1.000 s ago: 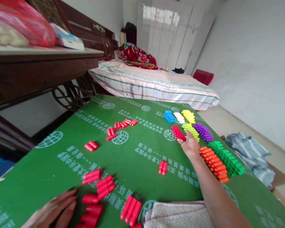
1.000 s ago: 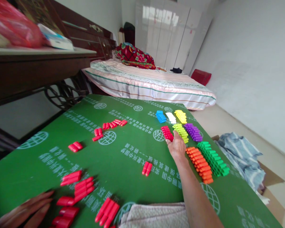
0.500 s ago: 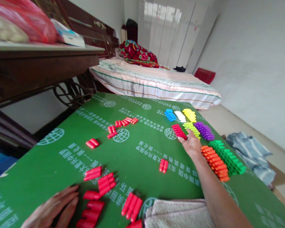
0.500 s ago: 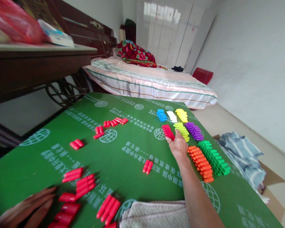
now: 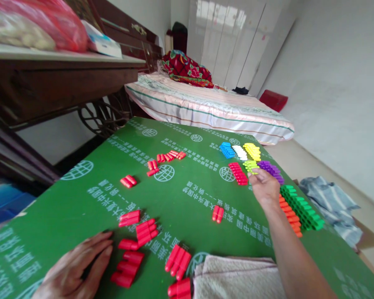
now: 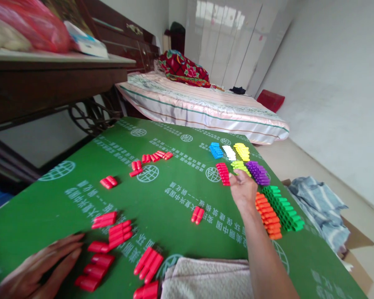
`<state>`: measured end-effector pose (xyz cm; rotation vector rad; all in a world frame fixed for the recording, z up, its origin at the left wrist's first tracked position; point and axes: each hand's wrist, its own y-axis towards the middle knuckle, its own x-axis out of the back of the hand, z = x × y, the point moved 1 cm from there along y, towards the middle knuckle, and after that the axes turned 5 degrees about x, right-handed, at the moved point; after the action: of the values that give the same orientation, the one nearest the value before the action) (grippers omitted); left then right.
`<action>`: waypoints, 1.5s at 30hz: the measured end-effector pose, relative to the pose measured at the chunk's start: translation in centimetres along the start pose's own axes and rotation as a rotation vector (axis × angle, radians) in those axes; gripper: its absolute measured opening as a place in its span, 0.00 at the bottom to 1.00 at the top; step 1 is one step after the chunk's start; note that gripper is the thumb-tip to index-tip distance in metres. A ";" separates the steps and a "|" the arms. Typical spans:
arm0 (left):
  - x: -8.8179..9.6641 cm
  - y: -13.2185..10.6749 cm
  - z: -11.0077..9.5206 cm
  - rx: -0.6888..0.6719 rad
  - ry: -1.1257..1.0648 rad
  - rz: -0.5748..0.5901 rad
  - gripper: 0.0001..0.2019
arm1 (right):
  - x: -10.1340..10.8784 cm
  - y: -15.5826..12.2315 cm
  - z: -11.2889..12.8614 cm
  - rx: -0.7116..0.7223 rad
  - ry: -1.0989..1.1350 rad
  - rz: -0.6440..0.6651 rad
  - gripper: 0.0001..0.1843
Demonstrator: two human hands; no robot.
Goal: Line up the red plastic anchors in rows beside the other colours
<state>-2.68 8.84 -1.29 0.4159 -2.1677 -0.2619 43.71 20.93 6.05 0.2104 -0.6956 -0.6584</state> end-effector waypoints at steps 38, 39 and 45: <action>1.5 -0.6 -4.4 -0.248 0.105 -0.087 0.13 | -4.4 -22.6 14.9 0.736 -0.412 0.959 0.20; 1.5 -0.5 -4.3 -0.253 0.114 -0.089 0.13 | -4.4 -22.6 14.7 0.735 -0.396 0.958 0.19; 1.7 -0.3 -4.1 -0.282 0.150 -0.093 0.15 | -3.9 -20.9 14.0 0.664 -0.214 1.019 0.15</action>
<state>-0.24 7.75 2.18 0.3635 -1.9323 -0.5624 22.07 7.52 6.39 0.3552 -1.0867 0.5510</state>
